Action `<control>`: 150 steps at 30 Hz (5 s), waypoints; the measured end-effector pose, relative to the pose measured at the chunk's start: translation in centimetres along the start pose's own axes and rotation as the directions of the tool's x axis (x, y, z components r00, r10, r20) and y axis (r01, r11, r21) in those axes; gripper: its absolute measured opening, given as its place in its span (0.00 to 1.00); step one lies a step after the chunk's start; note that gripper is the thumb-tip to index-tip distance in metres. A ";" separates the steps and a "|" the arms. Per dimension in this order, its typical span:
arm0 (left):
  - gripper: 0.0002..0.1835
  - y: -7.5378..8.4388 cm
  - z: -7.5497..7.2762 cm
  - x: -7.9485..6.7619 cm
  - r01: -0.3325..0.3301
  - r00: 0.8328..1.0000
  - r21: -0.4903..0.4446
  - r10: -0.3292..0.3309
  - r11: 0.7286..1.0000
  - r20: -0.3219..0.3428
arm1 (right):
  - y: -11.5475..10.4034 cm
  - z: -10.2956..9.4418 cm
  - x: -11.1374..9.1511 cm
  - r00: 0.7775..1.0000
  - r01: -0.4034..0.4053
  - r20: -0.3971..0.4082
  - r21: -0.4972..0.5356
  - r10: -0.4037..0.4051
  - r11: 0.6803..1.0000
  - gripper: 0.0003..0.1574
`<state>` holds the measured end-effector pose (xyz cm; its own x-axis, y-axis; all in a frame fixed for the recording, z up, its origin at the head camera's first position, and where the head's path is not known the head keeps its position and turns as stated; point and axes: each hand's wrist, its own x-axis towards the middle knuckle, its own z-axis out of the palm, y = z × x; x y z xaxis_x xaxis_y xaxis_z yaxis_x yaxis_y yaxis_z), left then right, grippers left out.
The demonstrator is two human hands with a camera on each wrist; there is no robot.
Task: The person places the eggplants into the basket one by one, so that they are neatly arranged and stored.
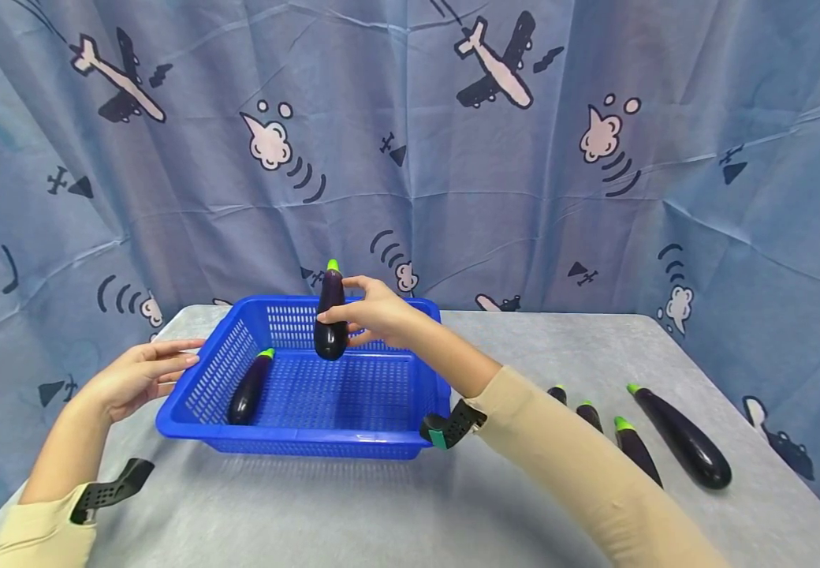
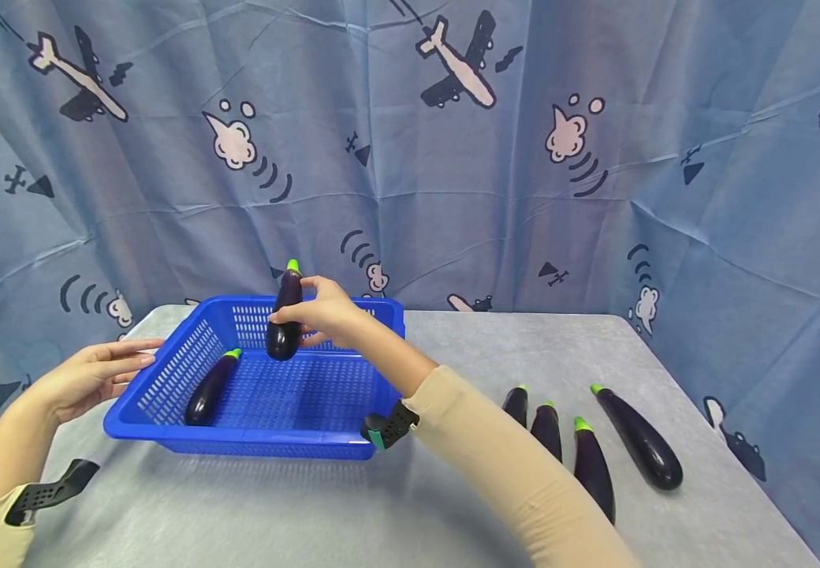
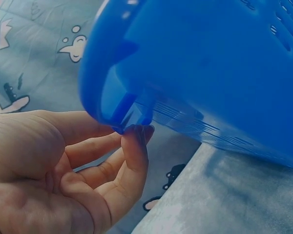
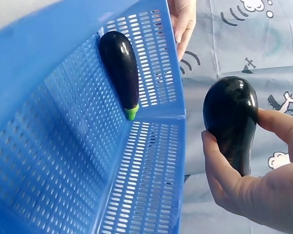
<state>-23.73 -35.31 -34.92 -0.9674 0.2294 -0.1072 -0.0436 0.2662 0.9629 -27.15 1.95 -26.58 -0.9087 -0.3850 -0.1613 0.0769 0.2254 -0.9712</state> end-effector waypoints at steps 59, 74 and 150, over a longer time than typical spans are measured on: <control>0.16 -0.1 -0.1 0.3 0.022 1.000 -0.036 -0.023 0.999 -0.003 | 2.2 7.0 7.5 0.895 -0.287 0.267 -0.271 0.358 0.919 0.48; 0.14 -0.1 -0.2 0.1 0.024 1.000 -0.052 -0.025 0.998 -0.005 | 4.7 8.1 8.2 0.887 -0.278 0.306 -0.240 0.345 0.930 0.51; 0.14 -0.1 -0.3 0.2 0.020 1.000 -0.047 -0.020 0.999 0.000 | 6.4 7.9 8.2 0.813 -0.344 0.457 -0.123 0.361 0.931 0.59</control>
<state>-24.01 -35.54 -35.02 -0.9662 0.2243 -0.1268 -0.0748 0.2270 0.9710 -30.88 -6.89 -35.46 -0.5232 -0.6408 -0.5617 0.3335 0.4526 -0.8270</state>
